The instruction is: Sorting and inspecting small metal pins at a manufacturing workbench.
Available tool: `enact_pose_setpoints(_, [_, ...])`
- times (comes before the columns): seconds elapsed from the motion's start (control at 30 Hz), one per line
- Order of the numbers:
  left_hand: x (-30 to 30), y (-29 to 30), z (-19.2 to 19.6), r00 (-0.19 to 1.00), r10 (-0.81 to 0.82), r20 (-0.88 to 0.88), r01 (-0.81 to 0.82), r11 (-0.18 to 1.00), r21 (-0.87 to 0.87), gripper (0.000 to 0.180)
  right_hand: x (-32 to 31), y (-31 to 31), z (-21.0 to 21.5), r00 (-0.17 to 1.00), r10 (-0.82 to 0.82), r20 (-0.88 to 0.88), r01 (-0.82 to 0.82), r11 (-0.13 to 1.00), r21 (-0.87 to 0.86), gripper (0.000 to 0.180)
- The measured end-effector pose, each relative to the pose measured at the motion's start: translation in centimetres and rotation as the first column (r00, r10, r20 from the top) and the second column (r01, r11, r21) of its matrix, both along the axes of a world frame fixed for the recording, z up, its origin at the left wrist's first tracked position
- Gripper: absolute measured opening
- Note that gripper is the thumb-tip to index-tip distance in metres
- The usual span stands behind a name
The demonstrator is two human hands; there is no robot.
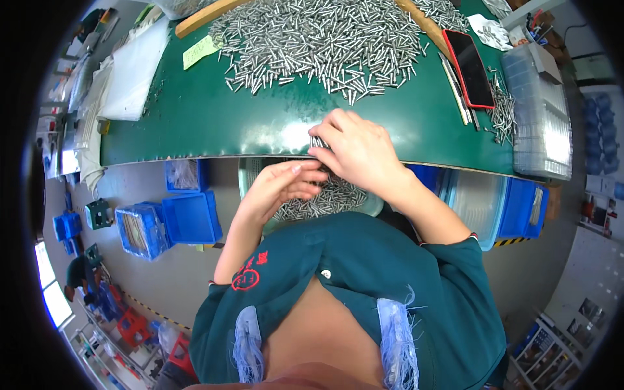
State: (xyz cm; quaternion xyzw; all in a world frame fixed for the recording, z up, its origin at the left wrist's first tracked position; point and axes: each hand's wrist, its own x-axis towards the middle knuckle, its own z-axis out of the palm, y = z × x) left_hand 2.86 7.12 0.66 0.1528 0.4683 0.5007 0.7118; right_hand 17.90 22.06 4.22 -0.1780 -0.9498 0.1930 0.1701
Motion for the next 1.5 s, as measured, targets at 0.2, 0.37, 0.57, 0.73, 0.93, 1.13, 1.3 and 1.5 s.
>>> enact_pose_setpoints(0.2, [0.4, 1.1, -1.0, 0.968, 0.026, 0.249, -0.032, 0.999, 0.019, 0.036, 1.1, -1.9, 0.8, 0.998, 0.07, 0.001, -0.07, 0.99, -0.119, 0.024])
enact_pose_setpoints(0.37, [1.3, 1.2, -0.3, 0.996, 0.025, 0.089, -0.026, 1.0, 0.005, 0.033, 1.7, -1.9, 0.4, 0.998, 0.051, 0.028, -0.045, 0.984, -0.175, 0.025])
enact_pose_setpoints(0.57, [1.1, 0.9, 1.4, 0.967, 0.052, -0.25, -0.011, 0.987, 0.161, 0.026, 1.7, -1.9, 1.5, 0.999, 0.0, -0.04, -0.021, 0.844, -0.536, 0.04])
enact_pose_setpoints(0.73, [0.9, 1.0, 2.2, 0.955, 0.079, -0.285, -0.017, 0.977, 0.211, 0.025, 1.7, -1.5, 1.1, 0.994, -0.053, -0.094, -0.034, 0.674, -0.738, 0.05])
enact_pose_setpoints(0.93, [0.3, 1.2, 2.5, 0.978, 0.044, -0.202, -0.012, 0.988, 0.155, 0.024, 1.4, -1.4, 0.9, 0.99, -0.048, -0.135, -0.075, 0.629, -0.774, 0.049])
enact_pose_setpoints(1.13, [0.1, 1.2, 2.7, 0.987, 0.047, -0.156, -0.028, 0.992, 0.126, 0.026, 1.1, -1.5, 1.4, 0.99, -0.051, -0.131, -0.069, 0.632, -0.772, 0.047])
enact_pose_setpoints(1.3, [0.1, 1.1, 2.8, 0.98, 0.061, -0.188, -0.038, 0.991, 0.125, 0.027, 1.0, -1.4, 1.1, 0.987, -0.047, -0.156, -0.086, 0.659, -0.747, 0.048])
enact_pose_setpoints(1.5, [-0.1, 1.2, 2.7, 0.984, 0.051, -0.173, -0.032, 0.993, 0.111, 0.027, 0.8, -1.4, 1.0, 0.991, -0.055, -0.123, -0.061, 0.633, -0.771, 0.042])
